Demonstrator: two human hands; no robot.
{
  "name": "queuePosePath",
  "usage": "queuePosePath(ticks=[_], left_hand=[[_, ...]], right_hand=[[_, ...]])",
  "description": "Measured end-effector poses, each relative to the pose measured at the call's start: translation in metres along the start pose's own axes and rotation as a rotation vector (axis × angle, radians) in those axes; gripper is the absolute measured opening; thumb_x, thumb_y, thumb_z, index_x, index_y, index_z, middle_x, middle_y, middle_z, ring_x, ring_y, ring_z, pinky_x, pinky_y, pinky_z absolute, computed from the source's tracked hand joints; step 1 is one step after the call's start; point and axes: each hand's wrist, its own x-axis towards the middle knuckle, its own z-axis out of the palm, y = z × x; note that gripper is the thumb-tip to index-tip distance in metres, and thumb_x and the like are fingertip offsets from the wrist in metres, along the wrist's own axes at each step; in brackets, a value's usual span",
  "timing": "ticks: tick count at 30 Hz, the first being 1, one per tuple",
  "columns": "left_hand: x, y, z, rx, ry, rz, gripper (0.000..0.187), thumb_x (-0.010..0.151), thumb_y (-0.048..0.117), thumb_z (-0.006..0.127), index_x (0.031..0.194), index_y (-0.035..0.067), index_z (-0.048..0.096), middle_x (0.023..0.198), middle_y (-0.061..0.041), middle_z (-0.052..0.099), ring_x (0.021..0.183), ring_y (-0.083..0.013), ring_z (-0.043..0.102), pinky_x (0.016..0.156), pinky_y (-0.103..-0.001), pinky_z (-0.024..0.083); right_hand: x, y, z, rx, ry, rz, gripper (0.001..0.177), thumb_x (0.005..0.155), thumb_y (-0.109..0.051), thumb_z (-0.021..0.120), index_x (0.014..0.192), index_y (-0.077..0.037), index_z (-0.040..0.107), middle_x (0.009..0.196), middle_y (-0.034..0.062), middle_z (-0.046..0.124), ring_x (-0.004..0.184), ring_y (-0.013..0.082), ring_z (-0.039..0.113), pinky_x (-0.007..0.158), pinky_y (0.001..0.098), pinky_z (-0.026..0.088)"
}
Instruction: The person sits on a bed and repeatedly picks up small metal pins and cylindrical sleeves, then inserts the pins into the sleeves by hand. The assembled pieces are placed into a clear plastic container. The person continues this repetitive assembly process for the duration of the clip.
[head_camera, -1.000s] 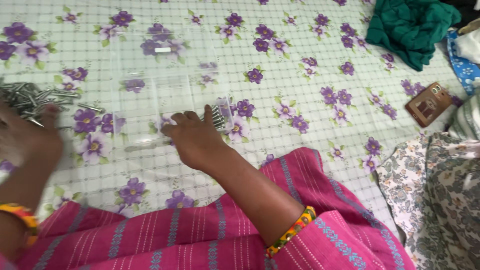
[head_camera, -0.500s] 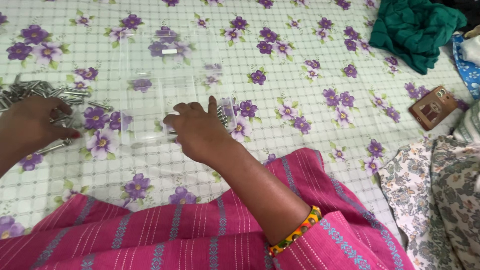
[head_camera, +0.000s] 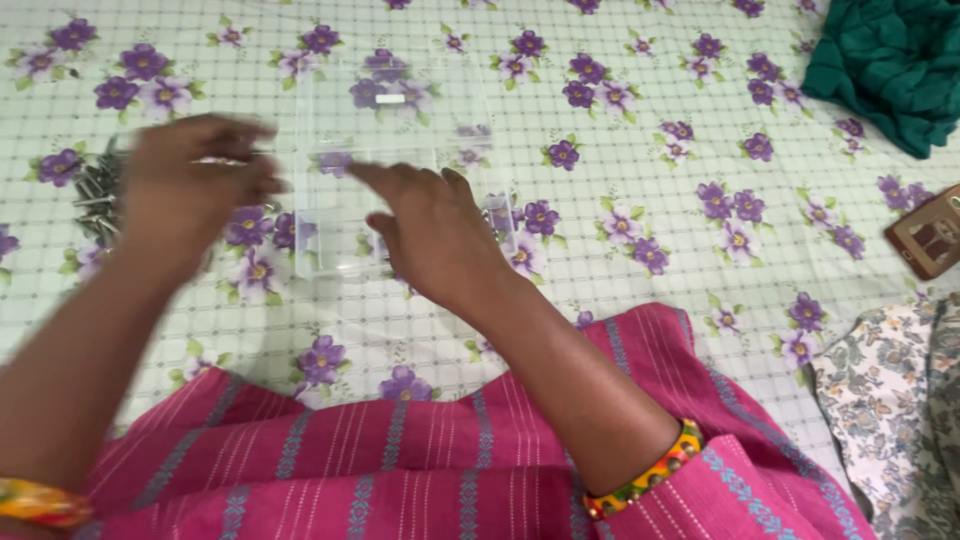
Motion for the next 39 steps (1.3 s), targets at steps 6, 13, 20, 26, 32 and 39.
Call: queuePosePath(ticks=[6,13,20,26,32,39], left_hand=[[-0.027,0.062,0.057,0.242,-0.187,0.411,0.093,0.087,-0.002,0.076,0.162,0.017,0.023,0.086,-0.014,0.078,0.084,-0.0259,0.079,0.077,-0.036,0.062],[-0.022,0.057,0.054,0.223,-0.111,0.596,0.052,0.091,0.003,0.082,0.132,0.007,0.050,0.091,-0.012,0.078,0.088,-0.0222,0.080,0.072,-0.034,0.062],[-0.016,0.049,0.053,0.361,-0.083,0.591,0.010,0.089,0.009,0.078,0.099,0.008,0.079,0.091,-0.010,0.076,0.076,-0.0254,0.075,0.067,-0.038,0.058],[-0.021,0.049,0.053,0.539,0.006,0.766,0.008,0.089,0.016,0.079,0.092,0.009,0.079,0.084,-0.009,0.074,0.079,-0.0292,0.070,0.067,-0.043,0.055],[-0.020,0.049,0.053,0.533,0.023,0.818,0.005,0.092,0.013,0.077,0.094,0.008,0.078,0.089,-0.007,0.074,0.083,-0.0282,0.070,0.069,-0.041,0.055],[-0.019,0.048,0.058,0.618,0.037,0.785,0.008,0.092,0.016,0.074,0.094,0.009,0.079,0.087,-0.007,0.074,0.081,-0.0281,0.070,0.067,-0.041,0.055]], right_hand=[[0.001,-0.003,-0.010,0.289,0.303,-0.051,0.036,0.099,-0.004,0.059,0.135,-0.004,0.061,0.114,0.0213,0.072,0.103,0.0362,0.074,0.085,0.0427,0.059],[0.011,0.000,-0.017,0.387,0.219,0.174,0.013,0.095,-0.007,0.066,0.101,-0.003,0.076,0.083,0.0122,0.077,0.073,0.0199,0.078,0.066,0.0327,0.060],[0.010,0.008,-0.014,0.449,0.263,0.167,0.015,0.089,0.000,0.069,0.103,-0.002,0.074,0.087,0.0056,0.078,0.078,0.0109,0.075,0.070,0.0266,0.061],[0.009,0.007,-0.017,0.347,0.112,0.299,0.013,0.094,-0.004,0.070,0.104,-0.005,0.077,0.081,0.0073,0.078,0.071,0.0121,0.073,0.066,0.0274,0.059],[0.007,0.010,-0.016,0.328,0.206,0.133,0.014,0.091,-0.003,0.071,0.105,-0.002,0.075,0.087,0.0084,0.078,0.072,0.0130,0.073,0.066,0.0281,0.058],[0.006,0.014,-0.017,0.177,0.270,-0.018,0.009,0.091,-0.003,0.074,0.100,0.000,0.075,0.088,0.0139,0.074,0.075,0.0198,0.072,0.068,0.0326,0.058]])
